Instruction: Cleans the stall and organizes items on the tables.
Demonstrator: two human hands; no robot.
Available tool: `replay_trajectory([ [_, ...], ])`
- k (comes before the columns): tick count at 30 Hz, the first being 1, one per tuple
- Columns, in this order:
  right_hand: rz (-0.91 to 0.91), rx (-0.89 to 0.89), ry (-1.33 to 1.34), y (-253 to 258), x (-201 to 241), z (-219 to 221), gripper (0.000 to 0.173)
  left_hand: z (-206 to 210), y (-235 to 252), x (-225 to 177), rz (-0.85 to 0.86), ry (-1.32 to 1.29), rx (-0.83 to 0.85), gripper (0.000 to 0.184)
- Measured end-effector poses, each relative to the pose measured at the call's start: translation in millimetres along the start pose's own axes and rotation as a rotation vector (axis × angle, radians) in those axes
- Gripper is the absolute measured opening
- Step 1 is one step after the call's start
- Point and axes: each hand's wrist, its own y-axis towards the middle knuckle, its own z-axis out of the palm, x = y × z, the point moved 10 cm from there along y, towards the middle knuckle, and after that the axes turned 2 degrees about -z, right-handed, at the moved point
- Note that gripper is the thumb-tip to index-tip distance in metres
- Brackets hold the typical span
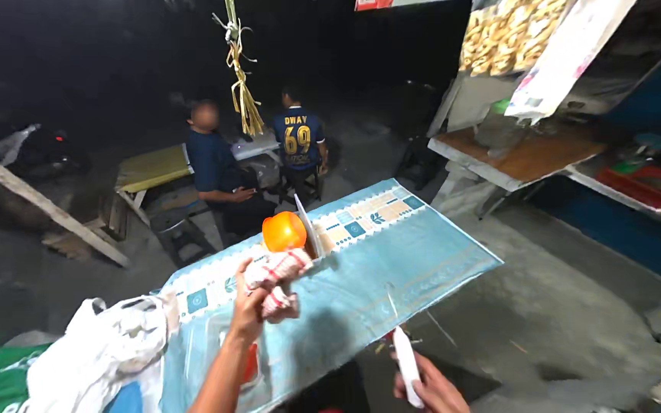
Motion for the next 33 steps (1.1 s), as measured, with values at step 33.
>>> replay_trajectory([
  [33,-0.108,-0.188,-0.79,-59.5,93.3,-54.8,0.047,285.6,-139.8,113.3,-0.364,0.031,-0.001,0.038],
])
